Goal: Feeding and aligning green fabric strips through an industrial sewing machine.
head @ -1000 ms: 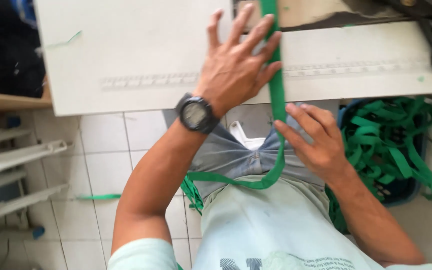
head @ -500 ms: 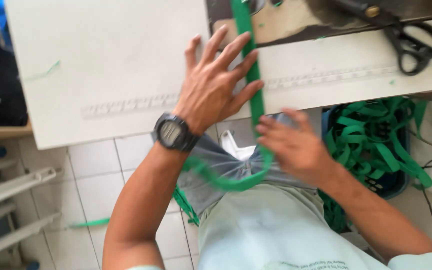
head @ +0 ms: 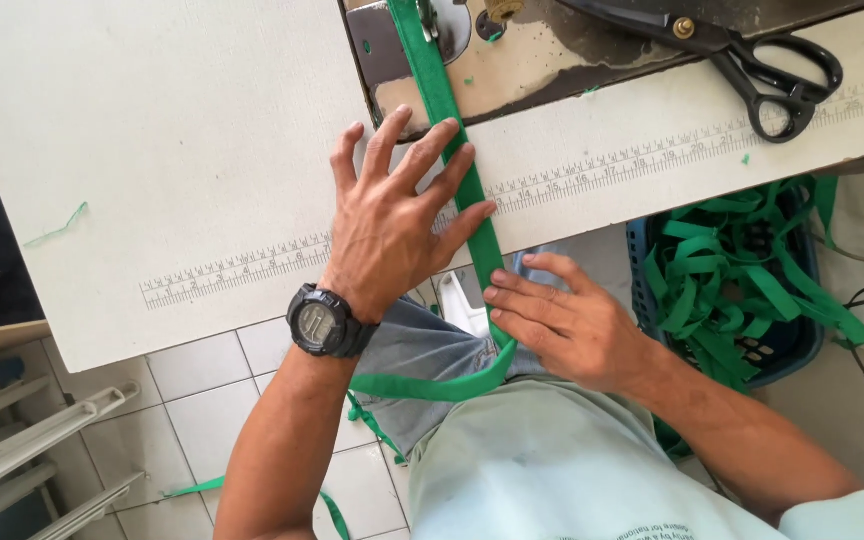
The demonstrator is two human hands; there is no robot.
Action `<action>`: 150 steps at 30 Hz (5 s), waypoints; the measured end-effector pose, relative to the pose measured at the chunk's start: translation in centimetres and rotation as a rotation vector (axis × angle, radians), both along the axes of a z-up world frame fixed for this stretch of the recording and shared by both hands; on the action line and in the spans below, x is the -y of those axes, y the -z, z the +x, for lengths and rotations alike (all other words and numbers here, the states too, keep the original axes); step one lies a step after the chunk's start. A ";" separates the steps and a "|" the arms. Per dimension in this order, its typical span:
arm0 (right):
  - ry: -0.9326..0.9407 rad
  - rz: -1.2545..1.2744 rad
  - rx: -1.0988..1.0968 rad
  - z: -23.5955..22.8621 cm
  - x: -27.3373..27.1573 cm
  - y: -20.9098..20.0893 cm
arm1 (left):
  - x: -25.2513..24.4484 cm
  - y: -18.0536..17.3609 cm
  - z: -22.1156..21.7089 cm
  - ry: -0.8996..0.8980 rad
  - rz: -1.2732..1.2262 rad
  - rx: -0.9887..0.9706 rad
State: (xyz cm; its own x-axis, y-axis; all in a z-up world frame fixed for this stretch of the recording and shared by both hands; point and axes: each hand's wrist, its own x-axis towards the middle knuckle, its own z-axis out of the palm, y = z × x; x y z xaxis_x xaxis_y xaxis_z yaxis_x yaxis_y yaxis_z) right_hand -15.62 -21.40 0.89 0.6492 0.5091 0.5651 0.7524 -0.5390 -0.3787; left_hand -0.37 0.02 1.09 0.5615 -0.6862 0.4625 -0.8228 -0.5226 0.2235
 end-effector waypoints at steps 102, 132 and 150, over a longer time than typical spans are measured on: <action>0.369 0.706 -0.920 -5.4 0.8 0.3 | -14.2 5.5 -16.6 -0.420 -0.362 -1.728; 0.053 -0.149 -0.158 -3.1 2.0 -8.0 | -4.0 -6.5 -22.8 0.338 0.319 -0.596; -0.129 -0.023 -0.026 -6.6 0.0 4.4 | -0.9 -6.4 -11.4 0.202 -0.074 -0.326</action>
